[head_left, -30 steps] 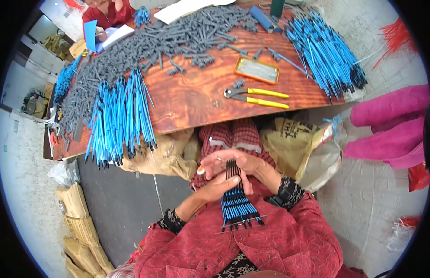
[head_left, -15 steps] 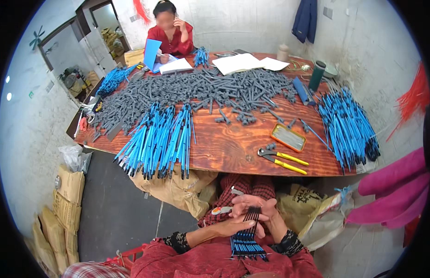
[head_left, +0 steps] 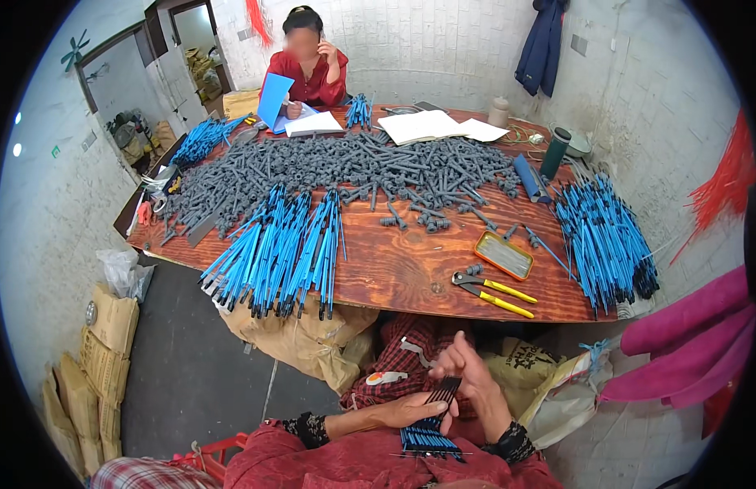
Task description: Assembling blue cable bundles into black plastic mounting brackets on a production floor.
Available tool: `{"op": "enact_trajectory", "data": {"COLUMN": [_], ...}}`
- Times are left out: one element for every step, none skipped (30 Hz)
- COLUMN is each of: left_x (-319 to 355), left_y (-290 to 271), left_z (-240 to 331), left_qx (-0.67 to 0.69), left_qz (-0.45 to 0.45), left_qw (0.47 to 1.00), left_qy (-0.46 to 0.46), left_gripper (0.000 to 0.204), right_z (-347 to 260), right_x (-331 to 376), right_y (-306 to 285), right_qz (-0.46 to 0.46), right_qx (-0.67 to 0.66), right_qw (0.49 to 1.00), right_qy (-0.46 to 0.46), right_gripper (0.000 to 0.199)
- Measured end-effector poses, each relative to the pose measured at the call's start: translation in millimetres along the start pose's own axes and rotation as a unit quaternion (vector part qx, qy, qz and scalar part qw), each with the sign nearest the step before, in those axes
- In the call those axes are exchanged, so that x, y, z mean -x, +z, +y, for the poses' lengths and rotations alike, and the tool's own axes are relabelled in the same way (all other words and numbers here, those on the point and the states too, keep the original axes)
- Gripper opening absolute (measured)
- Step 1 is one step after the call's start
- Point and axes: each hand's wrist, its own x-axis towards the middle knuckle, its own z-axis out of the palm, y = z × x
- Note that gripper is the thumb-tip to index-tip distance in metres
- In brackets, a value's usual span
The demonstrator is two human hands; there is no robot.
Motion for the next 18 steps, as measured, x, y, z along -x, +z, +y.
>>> {"op": "enact_trajectory", "data": {"left_x": [2,4,5,6,6,6,5,5,5,2,1,0,0,-1,-1,-1,-1,-1], "left_y": [3,5,6,3,0,-2,-4,-5,-5,-3,-3,-6,-8,-9,-9,-9,-9,-10], "left_z": [2,4,6,2,-5,-9,-9,-8,-8,-9,-13,-19,-25,-32,-33,-34,-34,-36], "left_qx": [0.001,-0.020,-0.040,-0.040,-0.067,-0.093,-0.092,-0.108,-0.123,-0.115,-0.112,-0.135,-0.157,-0.135,-0.132,-0.121,-0.111,-0.098], "left_qz": [0.002,0.002,-0.002,-0.002,-0.018,-0.032,-0.031,-0.030,-0.031,-0.023,-0.023,-0.001,0.021,0.022,0.021,0.035,0.049,0.062], "left_qw": [1.000,1.000,0.999,0.999,0.997,0.994,0.994,0.992,0.990,0.992,0.992,0.990,0.986,0.988,0.989,0.989,0.990,0.990], "left_qy": [0.001,0.009,0.017,0.020,0.037,0.056,0.059,0.059,0.056,0.054,0.054,0.049,0.044,0.066,0.064,0.071,0.078,0.085], "left_gripper": [0.040,0.041,0.043,0.043,0.043,0.043,0.043,0.045,0.048,0.049,0.049,0.048,0.048,0.044,0.044,0.041,0.038,0.033], "right_z": [-2,-4,-3,0,0,-1,-3,-8,-13,-15,-12,-10,-9,-12,-12,-12,-12,-11], "right_x": [6,13,25,41,58,79,98,111,123,128,127,125,124,123,121,117,113,108], "right_y": [-1,-2,-7,-16,-23,-27,-22,-2,26,41,45,47,50,55,55,53,53,56], "right_qz": [0.114,0.225,0.226,0.199,0.169,0.096,0.021,0.019,-0.044,-0.106,-0.104,-0.133,-0.162,-0.158,-0.156,-0.161,-0.166,-0.172], "right_qx": [0.074,0.146,0.147,0.220,0.290,0.347,0.399,0.400,0.495,0.581,0.580,0.585,0.590,0.602,0.600,0.627,0.653,0.660], "right_qw": [0.988,0.953,0.952,0.934,0.906,0.900,0.887,0.888,0.851,0.800,0.801,0.793,0.784,0.776,0.778,0.754,0.730,0.717], "right_qy": [-0.071,-0.141,-0.142,-0.201,-0.258,-0.245,-0.230,-0.226,-0.168,-0.109,-0.107,-0.106,-0.105,-0.104,-0.102,-0.111,-0.120,-0.143], "right_gripper": [0.056,0.052,0.052,0.043,0.034,0.020,0.009,0.009,0.014,0.028,0.028,0.037,0.047,0.045,0.045,0.043,0.041,0.043]}}
